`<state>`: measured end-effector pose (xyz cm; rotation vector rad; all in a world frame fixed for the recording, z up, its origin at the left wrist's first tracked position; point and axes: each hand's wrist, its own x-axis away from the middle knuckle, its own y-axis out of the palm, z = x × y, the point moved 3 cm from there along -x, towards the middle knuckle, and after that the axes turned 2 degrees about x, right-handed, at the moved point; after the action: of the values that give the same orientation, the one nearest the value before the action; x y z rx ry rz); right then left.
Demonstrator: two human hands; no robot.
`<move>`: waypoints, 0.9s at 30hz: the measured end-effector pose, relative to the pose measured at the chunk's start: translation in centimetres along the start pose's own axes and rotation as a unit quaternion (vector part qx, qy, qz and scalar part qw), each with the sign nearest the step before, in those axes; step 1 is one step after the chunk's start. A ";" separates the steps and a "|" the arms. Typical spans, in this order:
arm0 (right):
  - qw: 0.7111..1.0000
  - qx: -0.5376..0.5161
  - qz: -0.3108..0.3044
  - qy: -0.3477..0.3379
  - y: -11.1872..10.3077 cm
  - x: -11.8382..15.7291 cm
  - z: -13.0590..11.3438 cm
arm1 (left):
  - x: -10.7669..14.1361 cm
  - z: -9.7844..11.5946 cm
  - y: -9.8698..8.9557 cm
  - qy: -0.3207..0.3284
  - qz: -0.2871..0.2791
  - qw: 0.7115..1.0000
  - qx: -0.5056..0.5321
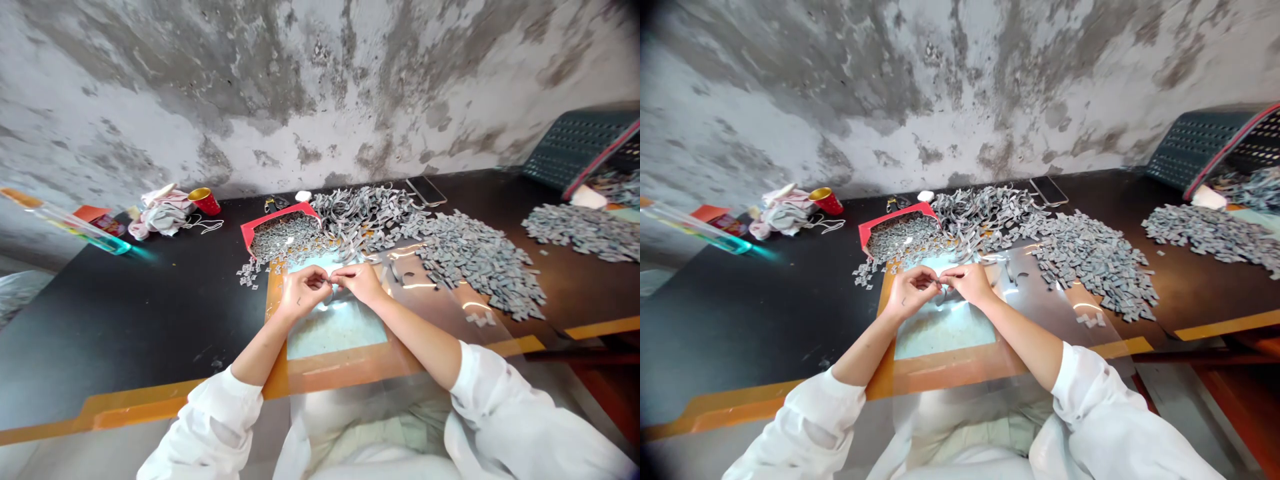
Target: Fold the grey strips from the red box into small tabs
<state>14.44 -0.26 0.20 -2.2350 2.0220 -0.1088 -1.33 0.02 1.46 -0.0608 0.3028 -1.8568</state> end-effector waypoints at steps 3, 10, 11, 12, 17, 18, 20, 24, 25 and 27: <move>1.000 0.012 -0.018 -0.008 0.1 0.0 -0.3 | -0.3 -0.3 -0.3 0.000 -0.027 0.999 0.018; 0.958 0.274 -0.017 -0.083 -0.4 0.3 -2.5 | -0.8 -1.1 -0.8 0.081 -0.053 0.981 -0.167; 0.942 0.326 -0.024 -0.079 -0.5 0.5 -2.9 | -0.8 -1.2 -0.7 0.088 -0.072 0.974 -0.198; 0.925 0.370 -0.031 -0.077 -0.6 0.7 -3.3 | -0.7 -1.1 -0.5 0.096 -0.088 0.966 -0.223; 0.864 0.489 -0.092 -0.072 -1.8 2.6 -6.0 | -0.4 -0.4 0.1 0.123 -0.141 0.948 -0.258; 0.861 0.491 -0.111 -0.071 -2.4 3.0 -6.5 | -0.4 -0.4 0.1 0.121 -0.144 0.949 -0.252; 0.871 0.468 -0.127 -0.077 -4.4 3.1 -7.3 | -0.4 -0.4 0.1 0.113 -0.148 0.952 -0.244; 0.917 0.391 -0.018 -0.081 -12.4 -0.6 -6.7 | -0.6 -0.9 0.2 0.107 -0.150 0.952 -0.244; 0.907 0.413 0.054 -0.068 -15.2 -2.3 -6.1 | -0.7 -1.0 0.2 0.107 -0.152 0.952 -0.244; 0.851 0.485 0.200 0.029 -20.9 -5.7 -4.3 | -0.8 -1.1 0.3 0.103 -0.156 0.952 -0.243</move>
<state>33.82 7.18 7.61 -1.1734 1.7758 -0.9195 -1.06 0.90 0.42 -0.2671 0.9396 -2.0624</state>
